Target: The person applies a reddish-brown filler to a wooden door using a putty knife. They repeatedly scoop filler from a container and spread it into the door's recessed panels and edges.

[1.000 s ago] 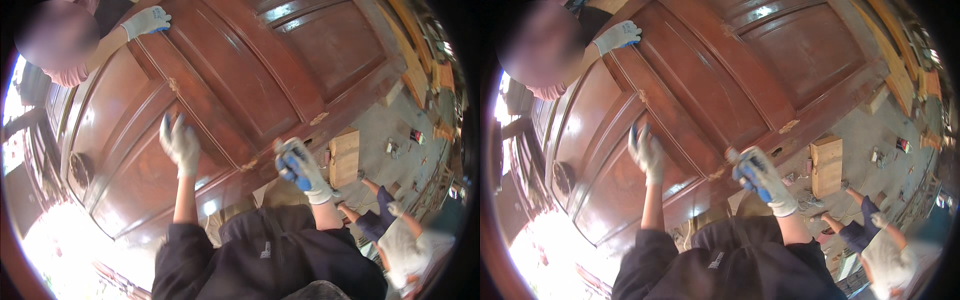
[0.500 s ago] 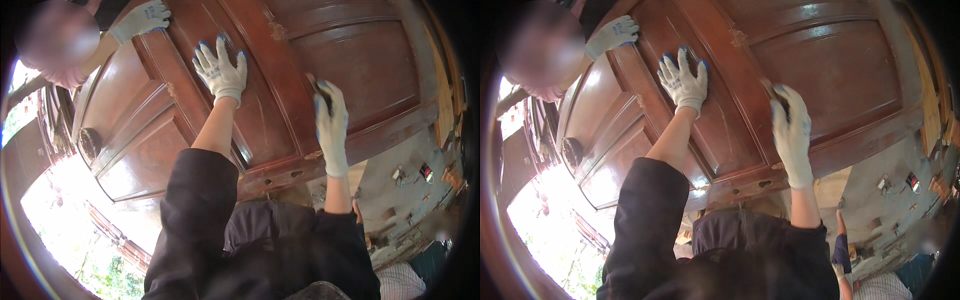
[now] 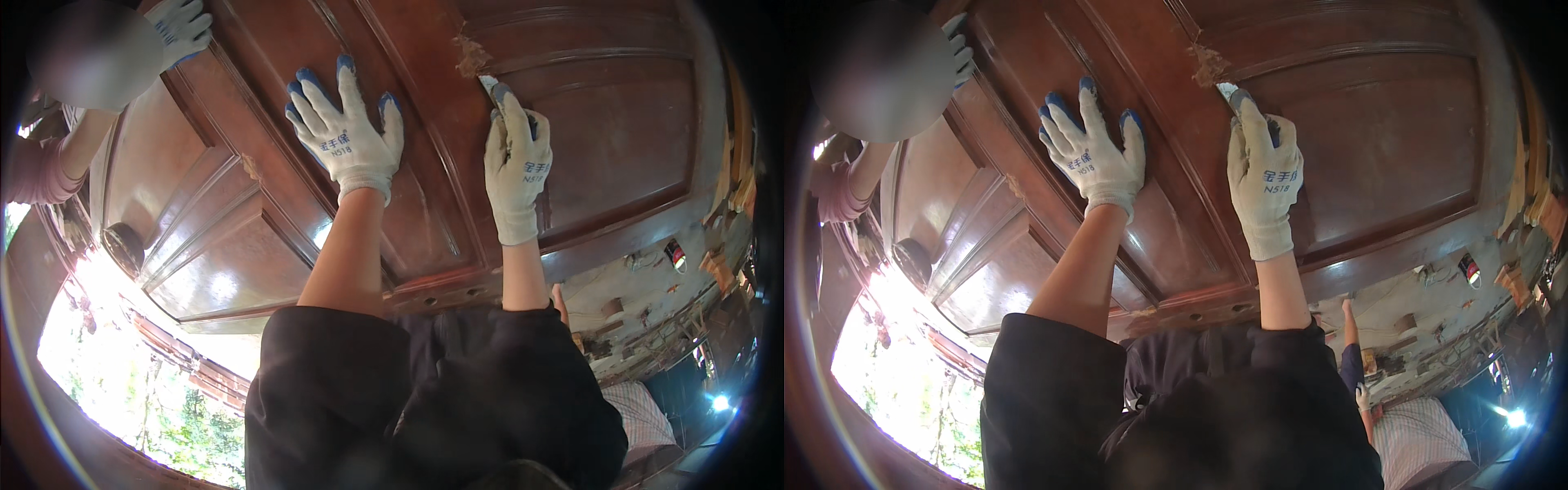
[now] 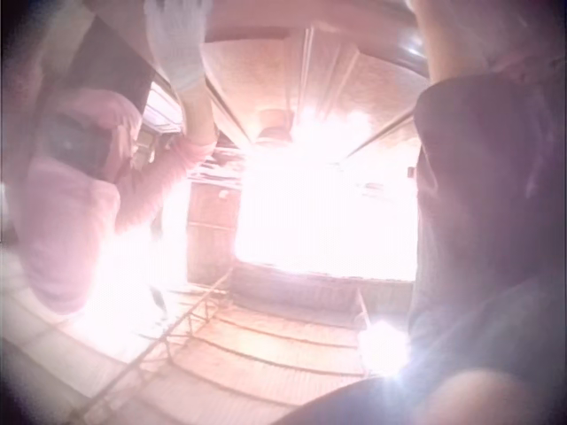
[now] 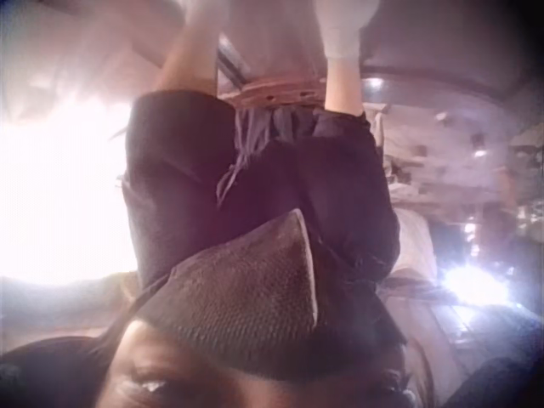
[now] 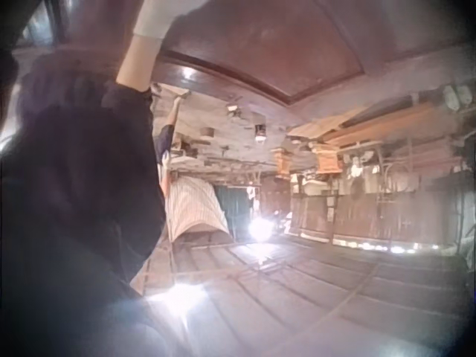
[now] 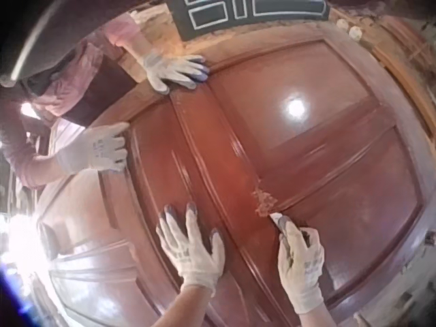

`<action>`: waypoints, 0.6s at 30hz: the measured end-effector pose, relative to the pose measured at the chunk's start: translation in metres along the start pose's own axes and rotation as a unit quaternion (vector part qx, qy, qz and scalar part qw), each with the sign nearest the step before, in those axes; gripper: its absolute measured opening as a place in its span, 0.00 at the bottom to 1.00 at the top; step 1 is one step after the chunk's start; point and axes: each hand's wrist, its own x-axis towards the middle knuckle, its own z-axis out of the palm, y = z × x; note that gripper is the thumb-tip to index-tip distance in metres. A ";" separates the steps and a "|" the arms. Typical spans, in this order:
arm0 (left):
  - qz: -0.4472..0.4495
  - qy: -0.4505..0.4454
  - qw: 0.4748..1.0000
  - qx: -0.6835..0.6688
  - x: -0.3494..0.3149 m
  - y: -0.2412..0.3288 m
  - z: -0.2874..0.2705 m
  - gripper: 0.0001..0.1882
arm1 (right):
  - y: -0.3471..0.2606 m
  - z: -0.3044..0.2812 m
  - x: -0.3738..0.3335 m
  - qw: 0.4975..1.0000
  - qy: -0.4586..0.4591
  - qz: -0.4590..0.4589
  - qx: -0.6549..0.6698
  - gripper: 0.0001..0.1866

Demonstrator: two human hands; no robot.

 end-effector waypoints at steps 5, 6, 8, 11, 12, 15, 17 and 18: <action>0.002 -0.004 1.000 -0.009 0.001 0.001 0.004 0.37 | 0.007 0.009 0.000 0.999 0.022 -0.015 -0.038 0.16; 0.003 -0.002 1.000 -0.008 0.002 0.000 0.003 0.37 | 0.004 0.009 0.002 0.999 0.019 -0.011 -0.046 0.16; 0.009 0.014 1.000 -0.009 0.002 0.001 0.004 0.37 | 0.005 0.007 0.004 0.998 0.012 -0.008 -0.053 0.15; 0.013 0.023 1.000 -0.014 0.002 0.002 0.005 0.37 | 0.004 0.001 0.006 0.998 -0.014 -0.005 -0.053 0.15; 0.015 0.024 0.999 -0.016 0.002 0.003 0.004 0.37 | 0.003 -0.005 0.007 0.998 -0.029 -0.003 -0.058 0.15; 0.009 0.016 1.000 -0.013 -0.003 -0.001 0.001 0.36 | -0.002 -0.019 0.004 0.996 -0.063 -0.001 -0.065 0.15; 0.009 0.020 1.000 -0.017 -0.005 -0.003 0.002 0.37 | -0.003 -0.026 0.005 0.995 -0.075 -0.005 -0.067 0.15; 0.009 0.022 1.000 -0.019 -0.005 -0.005 0.002 0.37 | -0.005 -0.029 0.007 0.995 -0.071 -0.002 -0.064 0.15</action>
